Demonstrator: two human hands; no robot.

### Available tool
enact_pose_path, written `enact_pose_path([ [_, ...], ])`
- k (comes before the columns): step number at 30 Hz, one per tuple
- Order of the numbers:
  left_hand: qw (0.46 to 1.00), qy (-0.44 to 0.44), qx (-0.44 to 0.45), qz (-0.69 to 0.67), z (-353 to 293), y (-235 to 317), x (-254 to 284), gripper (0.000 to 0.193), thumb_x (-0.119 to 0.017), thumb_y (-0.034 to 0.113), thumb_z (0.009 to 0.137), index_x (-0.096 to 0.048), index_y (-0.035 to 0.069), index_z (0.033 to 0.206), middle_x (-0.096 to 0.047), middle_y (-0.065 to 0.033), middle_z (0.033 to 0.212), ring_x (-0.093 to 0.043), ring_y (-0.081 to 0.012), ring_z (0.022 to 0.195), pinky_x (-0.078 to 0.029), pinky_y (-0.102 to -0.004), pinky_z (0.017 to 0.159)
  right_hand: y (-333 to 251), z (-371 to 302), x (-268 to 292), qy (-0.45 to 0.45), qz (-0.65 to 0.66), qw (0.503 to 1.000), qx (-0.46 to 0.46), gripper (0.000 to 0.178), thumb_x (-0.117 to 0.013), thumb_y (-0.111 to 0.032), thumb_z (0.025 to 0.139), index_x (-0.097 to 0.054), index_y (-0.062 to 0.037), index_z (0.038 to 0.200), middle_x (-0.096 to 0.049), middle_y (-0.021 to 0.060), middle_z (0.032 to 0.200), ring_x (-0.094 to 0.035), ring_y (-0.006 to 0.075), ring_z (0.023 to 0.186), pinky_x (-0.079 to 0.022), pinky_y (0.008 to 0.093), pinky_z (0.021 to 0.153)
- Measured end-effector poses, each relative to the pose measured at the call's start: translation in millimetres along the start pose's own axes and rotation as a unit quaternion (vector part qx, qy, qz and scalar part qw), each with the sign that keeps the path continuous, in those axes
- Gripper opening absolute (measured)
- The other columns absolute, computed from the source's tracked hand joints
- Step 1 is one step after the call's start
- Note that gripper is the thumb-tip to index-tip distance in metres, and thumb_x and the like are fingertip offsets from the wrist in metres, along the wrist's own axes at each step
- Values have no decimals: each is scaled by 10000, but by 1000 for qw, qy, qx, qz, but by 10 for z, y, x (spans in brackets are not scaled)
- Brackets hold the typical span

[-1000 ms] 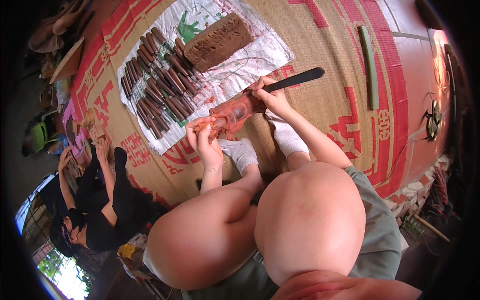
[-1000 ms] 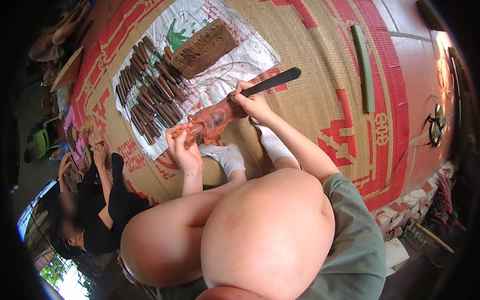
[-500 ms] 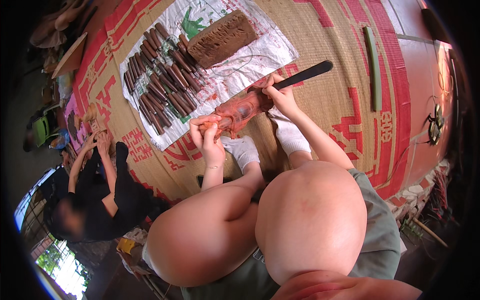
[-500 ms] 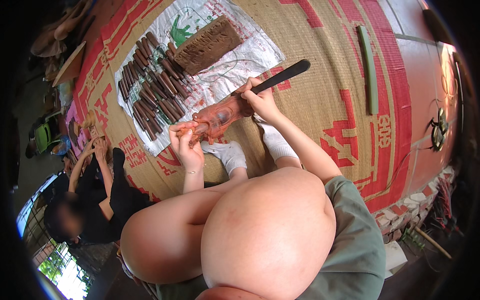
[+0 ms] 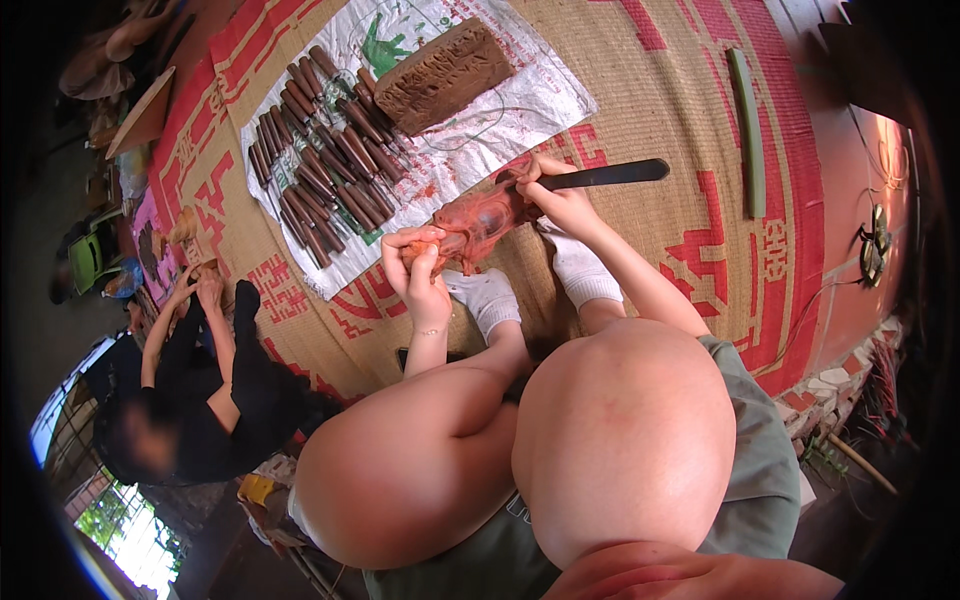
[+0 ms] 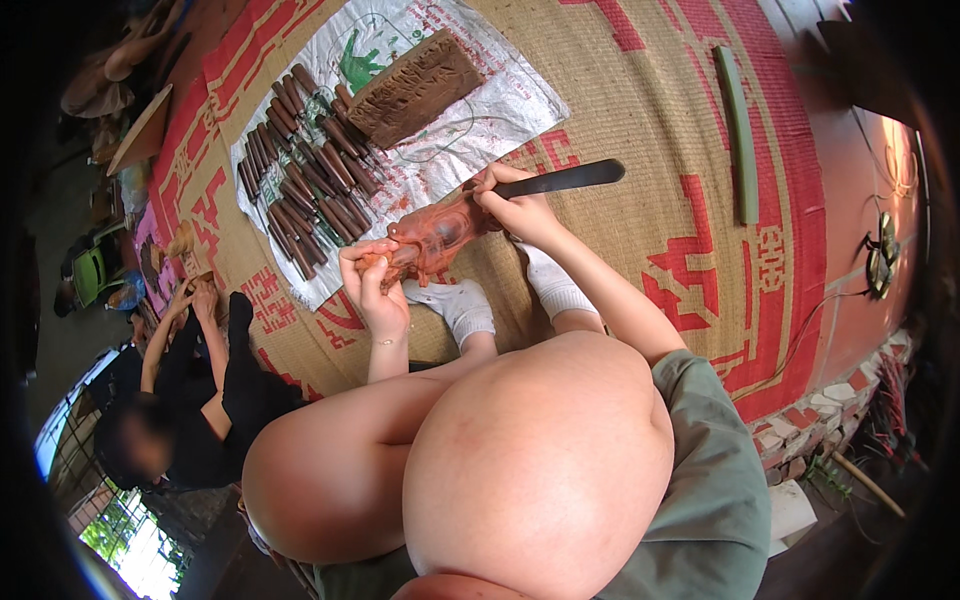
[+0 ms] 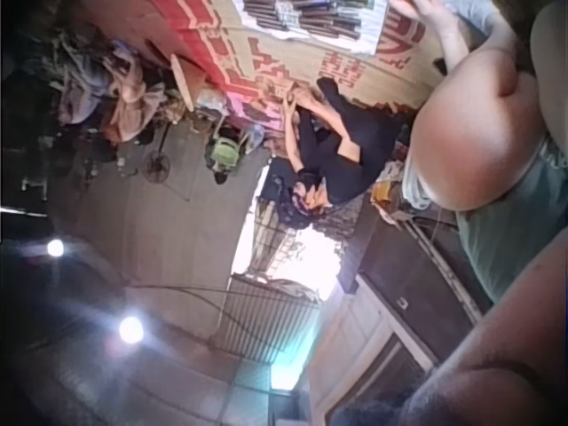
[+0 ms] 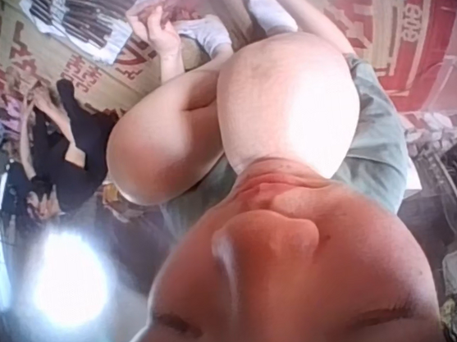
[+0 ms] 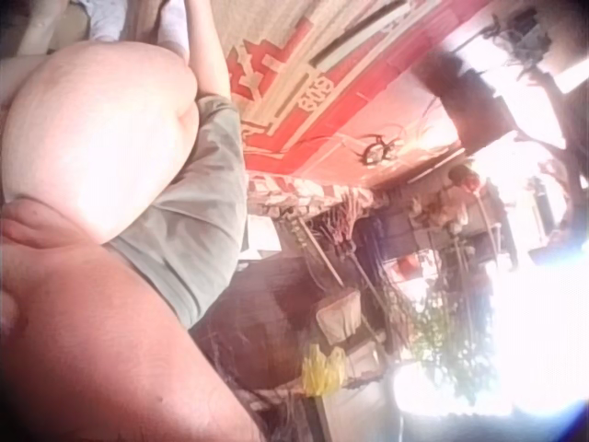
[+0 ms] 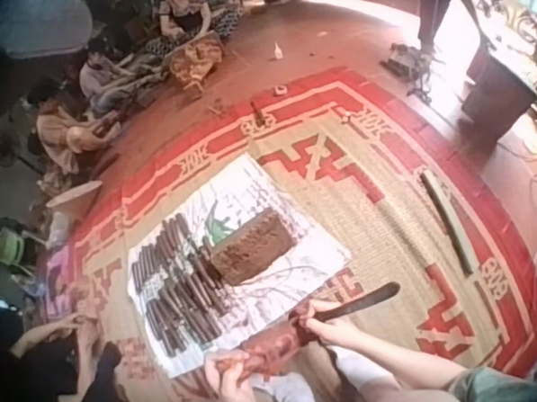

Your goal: The person sits on a mat and uses a knife to carve a reddish-brown wooden object. They hold the object in their left hand and carefully shave off pieces with the knife in their right hand. The carved pieces fall onto the mat below.

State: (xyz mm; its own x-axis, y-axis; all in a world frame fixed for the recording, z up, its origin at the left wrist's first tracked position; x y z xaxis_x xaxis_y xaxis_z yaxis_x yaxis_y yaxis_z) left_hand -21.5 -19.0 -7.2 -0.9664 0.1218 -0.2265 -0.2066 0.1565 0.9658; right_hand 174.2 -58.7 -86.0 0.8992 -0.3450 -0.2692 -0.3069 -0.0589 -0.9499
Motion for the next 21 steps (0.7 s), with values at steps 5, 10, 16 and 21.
enact_pose_path([
  [5, 1000, -1, 3, 0, -17, 20, -3, 168, -459, -24, 723, -432, 16, 884, -491, -110, 850, -516, -212, 853, -407, -342, 827, 116, -51, 173, 25, 12, 999, -29, 118, -521, -22, 736, -432, -33, 659, -466, 2, 605, -449, 63, 600, -379, 223, 544],
  [10, 1000, 9, 3, -6, -14, 14, -25, 184, -458, -42, 713, -428, 20, 884, -500, -104, 834, -517, -195, 823, -409, -326, 812, 38, -72, 57, 5, 21, 999, -31, 116, -503, -20, 745, -432, -32, 655, -490, 17, 629, -476, 75, 607, -395, 221, 543],
  [16, 1000, 17, -5, -12, -22, 0, -8, 188, -454, -47, 711, -430, 22, 884, -496, -101, 832, -516, -193, 821, -409, -323, 812, 111, -139, 124, 8, 74, 996, -44, 109, -507, -11, 738, -441, -24, 652, -504, 18, 657, -481, 71, 615, -396, 217, 552],
  [21, 999, 23, 8, -26, -8, -22, 28, 182, -451, -35, 724, -433, 21, 897, -493, -103, 841, -514, -205, 837, -405, -336, 830, 6, -101, 129, -4, 26, 999, -19, 116, -532, -14, 738, -450, -10, 656, -513, 21, 673, -500, 81, 619, -420, 233, 566],
])
Point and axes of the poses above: each hand's wrist, its own z-axis towards the middle knuckle, its own x-axis out of the back of the hand, y = z × x, the point moved 3 cm from there along z, towards the middle knuckle
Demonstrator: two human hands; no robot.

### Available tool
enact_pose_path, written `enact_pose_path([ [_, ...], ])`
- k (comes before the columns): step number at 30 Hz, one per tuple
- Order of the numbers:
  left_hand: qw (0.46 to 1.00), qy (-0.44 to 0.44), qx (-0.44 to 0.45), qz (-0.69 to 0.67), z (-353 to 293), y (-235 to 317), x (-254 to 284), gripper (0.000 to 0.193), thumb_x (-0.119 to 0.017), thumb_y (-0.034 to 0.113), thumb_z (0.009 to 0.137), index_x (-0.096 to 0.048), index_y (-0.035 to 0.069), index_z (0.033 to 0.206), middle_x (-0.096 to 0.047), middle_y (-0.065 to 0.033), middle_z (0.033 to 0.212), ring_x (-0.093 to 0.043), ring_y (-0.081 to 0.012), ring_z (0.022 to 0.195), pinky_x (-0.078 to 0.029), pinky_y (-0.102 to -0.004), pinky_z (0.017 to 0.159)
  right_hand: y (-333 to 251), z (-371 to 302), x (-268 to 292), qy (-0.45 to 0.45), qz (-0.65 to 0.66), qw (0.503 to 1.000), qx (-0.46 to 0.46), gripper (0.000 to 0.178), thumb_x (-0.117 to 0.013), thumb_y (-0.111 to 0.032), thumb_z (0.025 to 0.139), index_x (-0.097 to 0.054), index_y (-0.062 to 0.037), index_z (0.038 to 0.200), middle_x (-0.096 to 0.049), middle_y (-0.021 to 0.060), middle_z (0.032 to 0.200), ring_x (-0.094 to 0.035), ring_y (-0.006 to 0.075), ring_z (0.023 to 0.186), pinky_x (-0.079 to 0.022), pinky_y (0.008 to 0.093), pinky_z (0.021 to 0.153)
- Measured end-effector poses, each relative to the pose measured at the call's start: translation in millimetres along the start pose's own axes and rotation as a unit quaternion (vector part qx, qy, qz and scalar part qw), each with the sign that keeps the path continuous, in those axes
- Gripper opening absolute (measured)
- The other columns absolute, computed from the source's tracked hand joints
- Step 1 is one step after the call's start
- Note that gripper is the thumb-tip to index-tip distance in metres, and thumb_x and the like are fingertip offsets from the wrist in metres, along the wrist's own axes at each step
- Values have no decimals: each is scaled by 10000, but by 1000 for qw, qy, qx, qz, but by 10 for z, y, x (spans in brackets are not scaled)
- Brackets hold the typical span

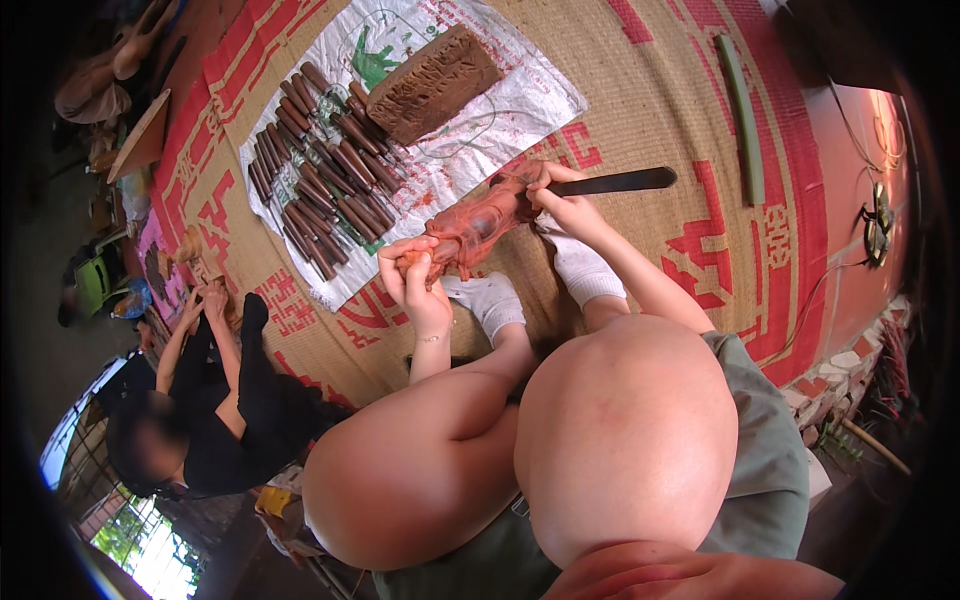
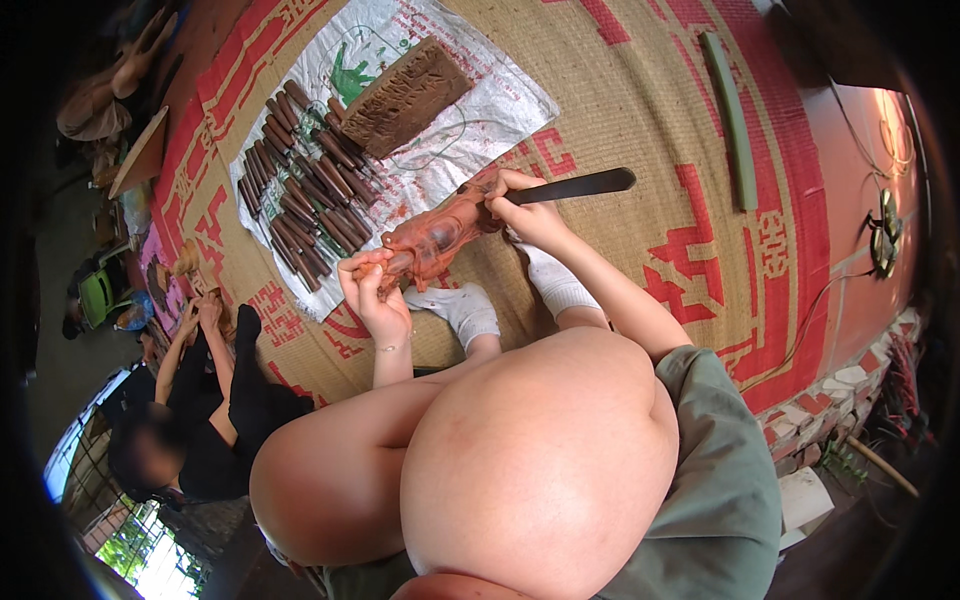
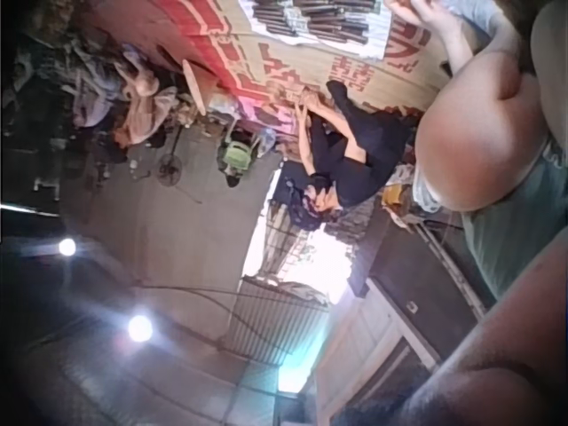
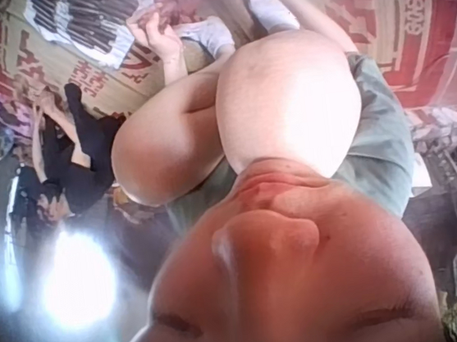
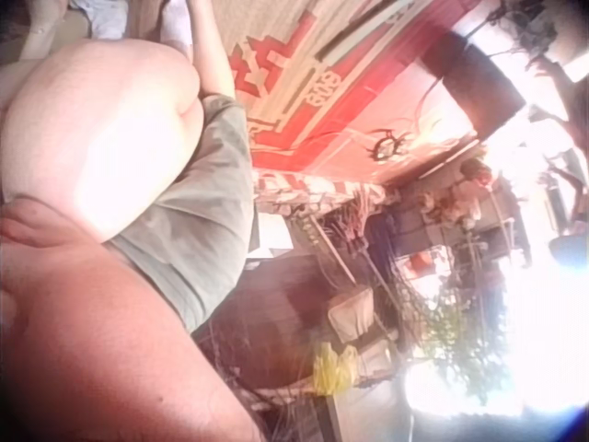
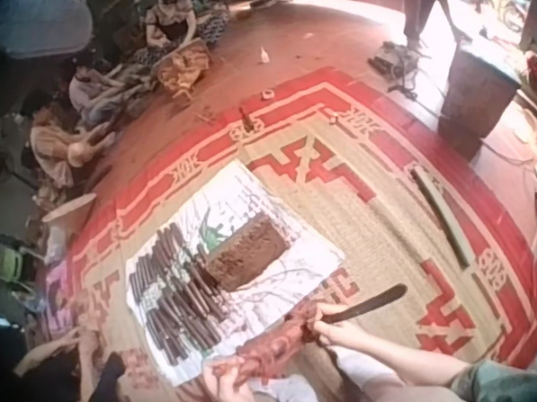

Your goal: The person sits on a mat and uses a knife to carve a reddish-brown wooden object. They hold the object in their left hand and carefully shave off pieces with the knife in their right hand. The carved pieces fall onto the mat below.

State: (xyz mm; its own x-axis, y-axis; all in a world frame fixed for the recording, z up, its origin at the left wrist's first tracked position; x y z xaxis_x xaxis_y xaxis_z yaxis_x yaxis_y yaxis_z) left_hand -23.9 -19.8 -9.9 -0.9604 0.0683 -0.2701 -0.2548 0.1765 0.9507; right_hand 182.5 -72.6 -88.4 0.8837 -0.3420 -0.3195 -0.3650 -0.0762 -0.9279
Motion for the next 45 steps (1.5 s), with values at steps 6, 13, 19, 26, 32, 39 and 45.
enact_pose_path([
  [6, 1000, 10, 1, 1, -16, 3, -15, 190, -463, -32, 716, -436, 17, 897, -492, -105, 837, -516, -206, 832, -403, -336, 828, -63, -52, -56, -20, -19, 999, -38, 97, -527, -31, 729, -456, -4, 668, -520, 34, 659, -510, 89, 622, -421, 245, 558],
  [13, 1000, 7, -5, 12, -13, -4, 37, 164, -456, -21, 728, -434, 10, 887, -504, -115, 845, -517, -210, 840, -405, -342, 835, -87, -8, 11, -30, -41, 999, -13, 121, -531, -56, 761, -464, -4, 674, -533, 39, 655, -506, 88, 609, -408, 238, 551],
  [19, 1000, 10, 2, 13, -3, 24, -28, 154, -461, -21, 721, -434, 5, 870, -507, -120, 840, -520, -203, 830, -406, -334, 829, 21, 5, 80, -20, -13, 1000, 9, 151, -560, -48, 753, -458, -3, 652, -530, 28, 653, -499, 90, 601, -397, 233, 536],
  [26, 1000, 17, 4, 7, 8, -14, 16, 146, -446, -2, 750, -443, 16, 896, -511, -107, 858, -522, -199, 864, -422, -337, 831, -71, -19, -36, -72, -60, 995, 15, 105, -529, -35, 723, -458, -4, 654, -514, 31, 633, -489, 82, 606, -392, 229, 544],
  [32, 1000, 24, 1, 15, -26, -6, 14, 157, -458, -17, 728, -436, 9, 882, -512, -115, 849, -521, -196, 835, -419, -337, 830, -85, 4, 102, -19, -30, 998, -43, 129, -537, -53, 751, -460, -3, 660, -513, 39, 636, -474, 84, 585, -392, 235, 528],
  [39, 999, 38, -1, 9, -15, -11, 23, 153, -461, -9, 728, -441, 6, 879, -510, -119, 851, -521, -197, 833, -419, -331, 825, 96, 46, 100, -35, -59, 997, 42, 126, -539, -52, 749, -467, -5, 657, -521, 37, 639, -503, 88, 598, -399, 232, 535],
  [45, 999, 34, 3, 2, -3, -12, 21, 155, -461, -7, 730, -442, 5, 883, -505, -116, 849, -520, -195, 833, -416, -328, 827, -13, 28, -58, -91, -24, 995, 17, 130, -546, -55, 750, -465, -7, 660, -532, 36, 634, -500, 85, 594, -401, 234, 532],
])
Point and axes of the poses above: each hand's wrist, its own z-axis towards the middle knuckle, its own x-axis out of the back of the hand, y = z × x, the point moved 3 cm from there along z, towards the middle knuckle
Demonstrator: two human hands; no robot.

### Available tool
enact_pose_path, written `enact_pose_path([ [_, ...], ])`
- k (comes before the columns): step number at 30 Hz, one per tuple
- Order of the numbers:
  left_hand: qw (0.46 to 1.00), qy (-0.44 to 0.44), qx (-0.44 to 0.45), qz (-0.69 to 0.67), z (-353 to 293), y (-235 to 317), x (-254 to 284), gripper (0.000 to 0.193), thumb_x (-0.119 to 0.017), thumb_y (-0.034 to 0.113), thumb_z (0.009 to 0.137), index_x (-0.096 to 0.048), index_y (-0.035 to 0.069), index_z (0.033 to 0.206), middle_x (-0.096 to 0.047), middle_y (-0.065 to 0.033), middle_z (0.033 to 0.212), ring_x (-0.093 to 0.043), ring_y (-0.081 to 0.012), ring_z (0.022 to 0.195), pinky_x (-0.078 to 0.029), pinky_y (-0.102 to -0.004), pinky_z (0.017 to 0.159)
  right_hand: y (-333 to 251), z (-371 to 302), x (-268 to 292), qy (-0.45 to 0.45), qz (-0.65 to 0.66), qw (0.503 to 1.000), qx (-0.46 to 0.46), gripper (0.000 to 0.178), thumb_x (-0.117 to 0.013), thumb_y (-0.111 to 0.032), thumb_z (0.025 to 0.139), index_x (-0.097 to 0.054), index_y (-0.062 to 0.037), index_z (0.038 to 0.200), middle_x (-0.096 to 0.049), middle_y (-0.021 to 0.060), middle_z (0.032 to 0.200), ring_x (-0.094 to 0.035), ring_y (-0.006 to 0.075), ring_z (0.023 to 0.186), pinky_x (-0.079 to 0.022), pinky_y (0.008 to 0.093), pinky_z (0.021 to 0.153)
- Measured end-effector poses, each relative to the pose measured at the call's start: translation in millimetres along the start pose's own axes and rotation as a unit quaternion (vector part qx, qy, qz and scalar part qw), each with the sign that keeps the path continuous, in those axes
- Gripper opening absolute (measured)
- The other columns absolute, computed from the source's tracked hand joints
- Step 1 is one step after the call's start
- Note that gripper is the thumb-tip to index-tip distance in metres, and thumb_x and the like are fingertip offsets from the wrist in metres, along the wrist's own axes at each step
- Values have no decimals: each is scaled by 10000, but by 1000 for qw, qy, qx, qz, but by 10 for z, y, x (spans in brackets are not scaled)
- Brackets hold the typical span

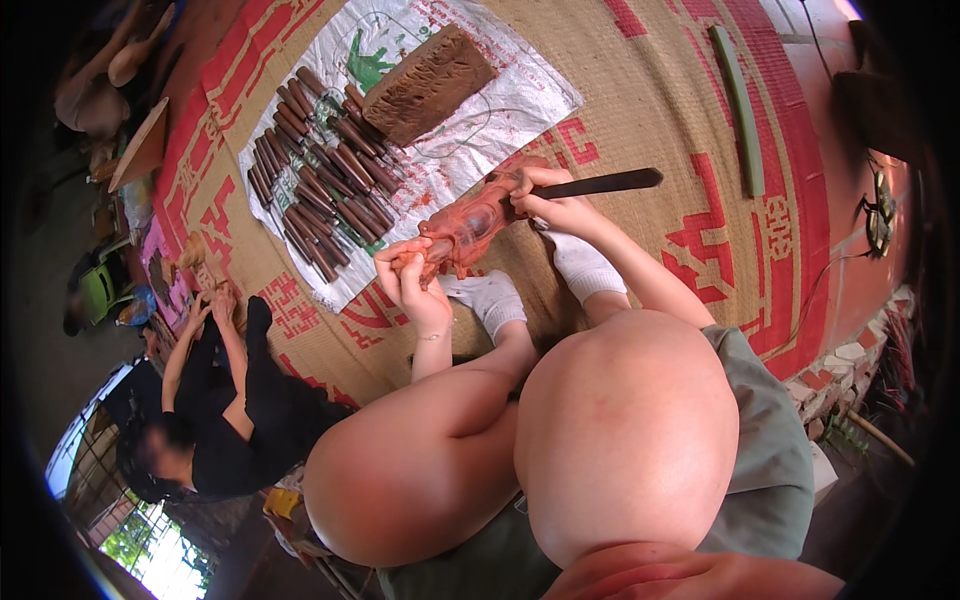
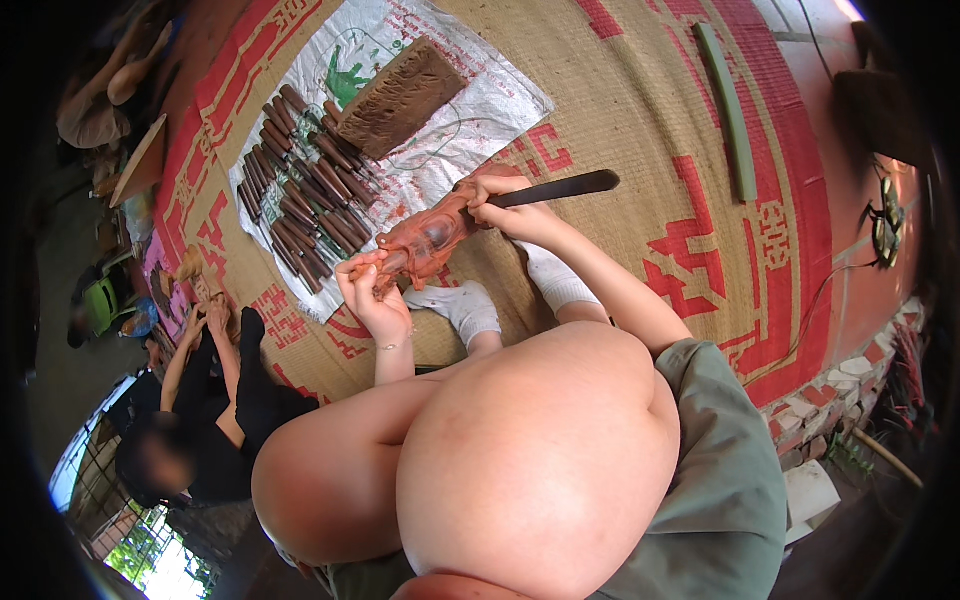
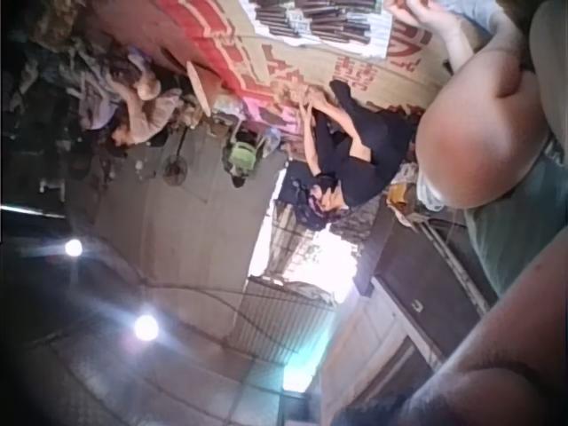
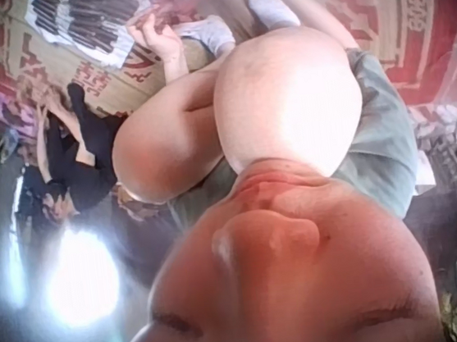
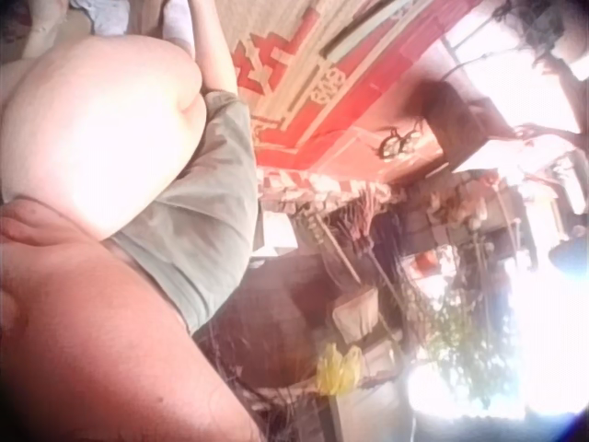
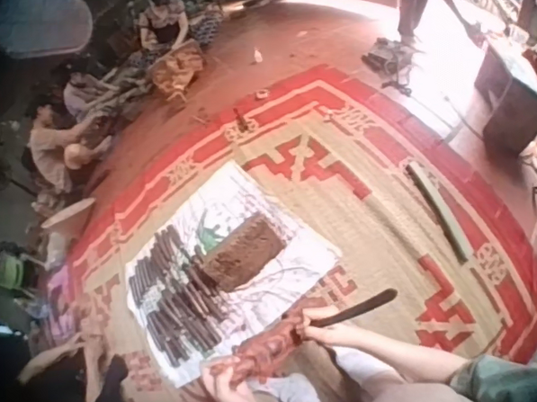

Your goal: The person sits on a mat and uses a knife to carve a reddish-brown wooden object. They hold the object in their left hand and carefully shave off pieces with the knife in their right hand. The carved pieces fall onto the mat below.

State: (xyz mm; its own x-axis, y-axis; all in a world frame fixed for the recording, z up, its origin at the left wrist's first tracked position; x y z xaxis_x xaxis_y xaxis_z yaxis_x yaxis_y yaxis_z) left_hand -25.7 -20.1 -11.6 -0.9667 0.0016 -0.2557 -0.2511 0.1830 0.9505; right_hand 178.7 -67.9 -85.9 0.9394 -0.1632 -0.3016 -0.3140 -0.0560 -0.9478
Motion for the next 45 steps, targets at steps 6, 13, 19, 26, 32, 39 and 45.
enact_pose_path([
  [6, 1000, 0, -16, 13, -15, 26, -84, 158, -456, -13, 729, -439, 8, 885, -508, -110, 841, -521, -195, 831, -416, -334, 827, -51, 4, 166, 33, -42, 998, -16, 94, -507, -38, 757, -464, -12, 678, -519, 18, 661, -487, 80, 620, -402, 228, 547],
  [13, 1000, -6, -4, 3, -1, -10, -11, 156, -454, -13, 734, -438, 9, 888, -510, -107, 840, -521, -195, 828, -415, -332, 829, 14, -56, 57, 9, 82, 994, -65, 103, -577, -50, 775, -501, -23, 710, -568, 28, 727, -523, 66, 625, -410, 218, 543],
  [19, 1000, 13, -2, -6, -18, -16, 39, 153, -452, -13, 735, -437, 4, 887, -510, -109, 842, -520, -195, 828, -418, -332, 828, 88, -86, 183, 41, 45, 996, -72, 99, -581, -45, 762, -501, -23, 708, -551, 15, 719, -514, 61, 643, -405, 215, 543],
  [26, 1000, 7, 1, -5, 5, -10, 10, 157, -453, -13, 733, -437, 4, 889, -509, -115, 837, -521, -199, 825, -419, -338, 827, -46, -29, 50, 12, 43, 996, -78, 113, -584, -40, 748, -489, -18, 691, -571, 29, 706, -523, 68, 627, -420, 221, 548],
  [32, 1000, 10, -5, 2, -13, -8, -6, 149, -456, -13, 730, -435, 5, 876, -509, -117, 840, -521, -202, 829, -421, -335, 823, 9, -43, 266, 64, 25, 995, -73, 59, -548, -26, 734, -508, -2, 697, -575, 53, 677, -539, 86, 605, -425, 218, 531],
  [39, 1000, 21, 9, -2, -6, 13, 2, 139, -457, -8, 732, -439, 6, 869, -511, -122, 855, -524, -200, 839, -424, -333, 821, -12, -55, 109, 39, 19, 997, -71, 66, -556, -27, 731, -497, -11, 707, -578, 46, 692, -549, 94, 618, -437, 229, 557],
  [45, 1000, 9, -2, 2, 4, -21, 21, 141, -459, -8, 730, -441, 6, 870, -518, -124, 850, -528, -197, 833, -426, -330, 824, -74, -48, 61, 6, 41, 997, -69, 60, -563, -30, 733, -516, -7, 704, -579, 45, 698, -555, 87, 628, -443, 220, 550],
])
Point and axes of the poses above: each hand's wrist, its own z-axis towards the middle knuckle, its own x-axis out of the back of the hand, y = z × x, the point moved 3 cm from there along z, towards the middle knuckle
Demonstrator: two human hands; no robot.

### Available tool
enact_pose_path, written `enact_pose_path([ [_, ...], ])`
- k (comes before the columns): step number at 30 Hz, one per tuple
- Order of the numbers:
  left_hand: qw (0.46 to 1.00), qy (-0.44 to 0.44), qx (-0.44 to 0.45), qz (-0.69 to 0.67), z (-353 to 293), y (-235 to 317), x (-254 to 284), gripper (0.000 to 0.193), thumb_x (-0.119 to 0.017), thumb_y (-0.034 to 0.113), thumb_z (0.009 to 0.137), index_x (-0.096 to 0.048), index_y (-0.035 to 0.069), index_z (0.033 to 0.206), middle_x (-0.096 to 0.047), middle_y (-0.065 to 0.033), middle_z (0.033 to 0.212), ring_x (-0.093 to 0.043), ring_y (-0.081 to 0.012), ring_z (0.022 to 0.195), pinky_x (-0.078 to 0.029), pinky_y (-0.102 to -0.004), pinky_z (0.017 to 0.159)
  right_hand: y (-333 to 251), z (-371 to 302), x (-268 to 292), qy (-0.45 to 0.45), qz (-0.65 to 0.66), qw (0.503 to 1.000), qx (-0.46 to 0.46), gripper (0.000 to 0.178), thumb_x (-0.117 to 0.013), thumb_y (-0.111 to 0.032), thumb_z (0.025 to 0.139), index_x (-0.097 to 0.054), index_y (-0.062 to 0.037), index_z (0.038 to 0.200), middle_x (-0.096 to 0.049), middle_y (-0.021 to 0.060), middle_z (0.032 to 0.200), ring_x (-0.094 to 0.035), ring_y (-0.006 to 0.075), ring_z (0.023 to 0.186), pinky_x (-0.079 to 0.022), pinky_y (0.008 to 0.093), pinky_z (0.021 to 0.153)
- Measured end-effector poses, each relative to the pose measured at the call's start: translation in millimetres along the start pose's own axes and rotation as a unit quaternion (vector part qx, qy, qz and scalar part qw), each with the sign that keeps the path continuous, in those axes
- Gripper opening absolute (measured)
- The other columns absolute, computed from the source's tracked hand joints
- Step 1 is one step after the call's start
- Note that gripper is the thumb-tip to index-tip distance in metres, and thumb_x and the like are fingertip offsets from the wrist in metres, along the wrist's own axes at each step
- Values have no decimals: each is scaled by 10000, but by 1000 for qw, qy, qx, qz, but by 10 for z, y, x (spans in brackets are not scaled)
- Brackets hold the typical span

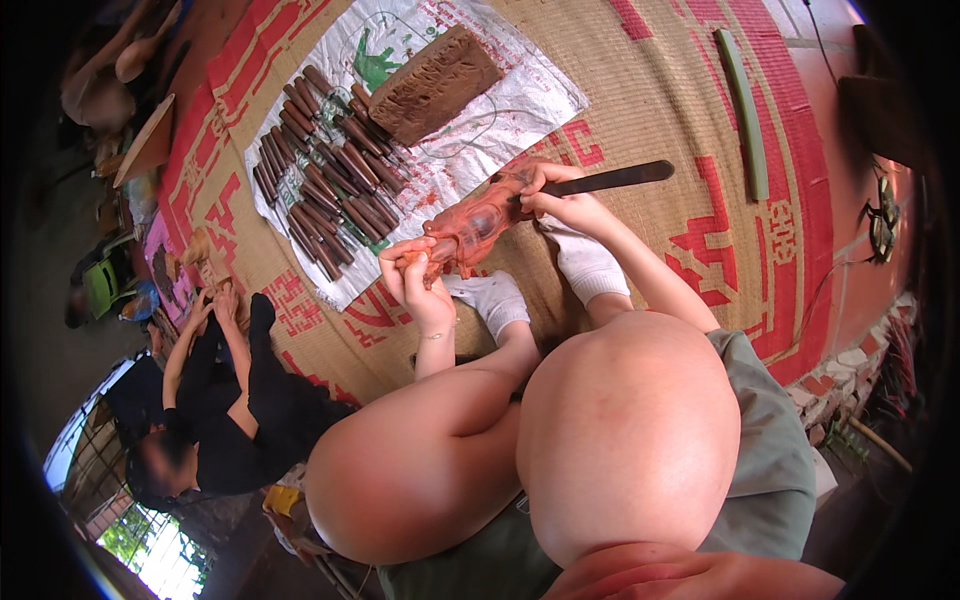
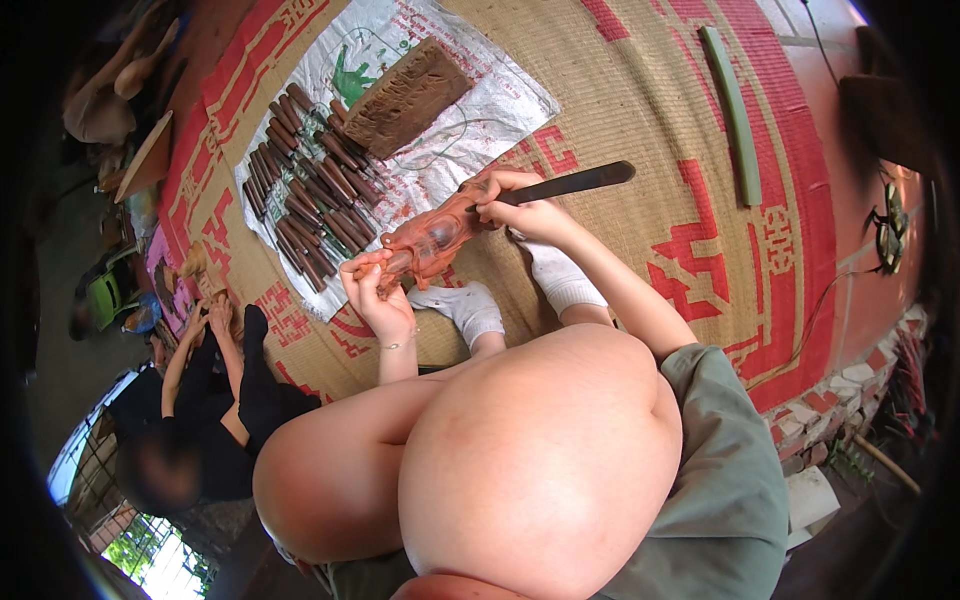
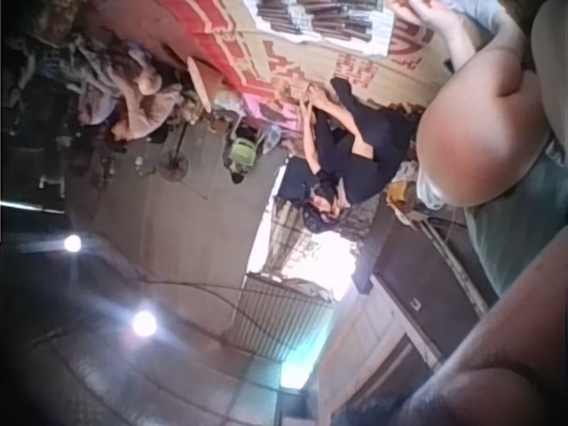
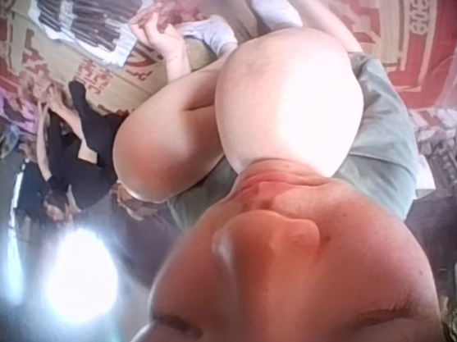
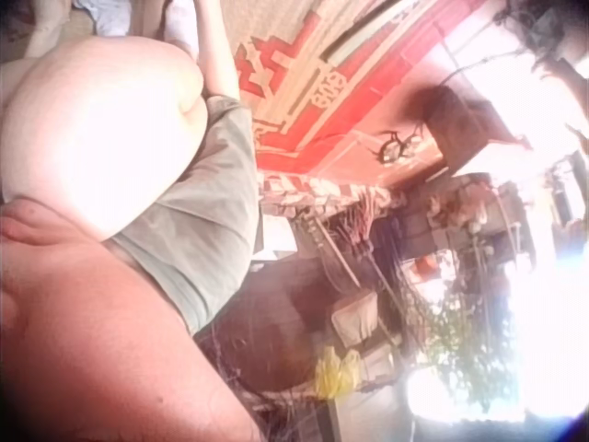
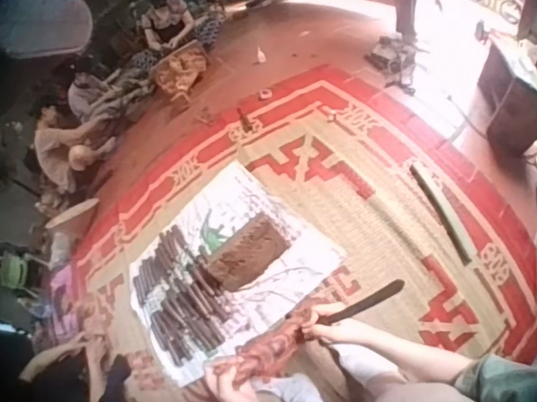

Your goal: The person sits on a mat and uses a knife to carve a reddish-brown wooden object. They hold the object in their left hand and carefully shave off pieces with the knife in their right hand. The carved pieces fall onto the mat below.

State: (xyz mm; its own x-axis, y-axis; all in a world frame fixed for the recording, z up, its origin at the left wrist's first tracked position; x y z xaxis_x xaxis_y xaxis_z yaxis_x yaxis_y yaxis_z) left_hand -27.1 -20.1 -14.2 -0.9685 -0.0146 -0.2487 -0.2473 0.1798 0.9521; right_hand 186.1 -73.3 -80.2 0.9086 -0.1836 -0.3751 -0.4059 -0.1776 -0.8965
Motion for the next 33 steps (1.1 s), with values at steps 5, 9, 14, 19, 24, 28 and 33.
enact_pose_path([
  [5, 1000, 16, 8, -7, -13, 13, 8, 142, -458, -7, 731, -442, 5, 872, -519, -120, 851, -528, -193, 832, -427, -327, 822, 124, -26, 83, 49, -27, 998, 15, 46, -561, -23, 737, -527, 4, 724, -579, 45, 706, -546, 88, 621, -447, 232, 559],
  [9, 1000, 9, 5, -5, -5, -2, -3, 143, -454, -8, 732, -440, 5, 873, -518, -118, 850, -525, -194, 833, -424, -332, 826, 51, -20, 10, 44, 7, 999, 26, 52, -555, -32, 743, -525, -1, 716, -578, 42, 692, -541, 78, 604, -434, 216, 538],
  [14, 1000, 15, 10, -5, -15, 30, -31, 146, -452, -7, 729, -438, 6, 874, -515, -120, 848, -523, -198, 834, -421, -339, 832, 169, -28, 55, 61, -84, 991, 90, 77, -563, -49, 762, -524, -4, 713, -566, 40, 671, -532, 71, 590, -420, 209, 525],
  [19, 1000, 7, 0, -2, -17, 26, -57, 147, -455, -2, 727, -437, 5, 872, -514, -121, 849, -522, -199, 832, -421, -339, 832, 71, -100, -82, 86, -7, 996, 31, 91, -572, -52, 762, -519, -1, 709, -550, 28, 669, -522, 67, 578, -398, 215, 504],
  [24, 1000, 7, 2, -4, -30, 37, -43, 152, -455, -2, 726, -439, 4, 877, -514, -124, 854, -521, -198, 834, -424, -338, 824, 180, -89, 36, 96, -61, 990, 79, 112, -575, -69, 758, -507, -2, 700, -549, 28, 665, -523, 76, 597, -397, 215, 510],
  [28, 1000, -13, -3, 11, -28, -7, 20, 152, -453, 6, 747, -445, 19, 898, -520, -110, 853, -528, -210, 871, -423, -346, 840, 33, -87, -85, 83, 24, 995, 55, 122, -567, -59, 752, -483, -6, 681, -548, 30, 701, -513, 79, 611, -405, 228, 534],
  [33, 1000, 3, 13, -5, -35, 14, -14, 155, -460, 0, 732, -444, 8, 886, -523, -121, 848, -524, -202, 844, -423, -337, 828, 226, -107, -59, 107, 44, 993, 0, 110, -565, -47, 760, -483, 1, 704, -555, 45, 693, -532, 90, 619, -421, 231, 554],
])
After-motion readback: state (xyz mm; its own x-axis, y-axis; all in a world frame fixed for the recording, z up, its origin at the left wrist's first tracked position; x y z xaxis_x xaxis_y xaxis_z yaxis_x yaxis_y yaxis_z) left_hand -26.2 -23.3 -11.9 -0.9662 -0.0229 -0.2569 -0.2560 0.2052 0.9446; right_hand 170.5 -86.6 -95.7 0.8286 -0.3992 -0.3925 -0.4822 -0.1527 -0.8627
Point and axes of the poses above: each hand's wrist, its own z-axis towards the middle knuckle, its own x-axis out of the back of the hand, y = z × x, the point moved 3 cm from there along z, towards the middle knuckle
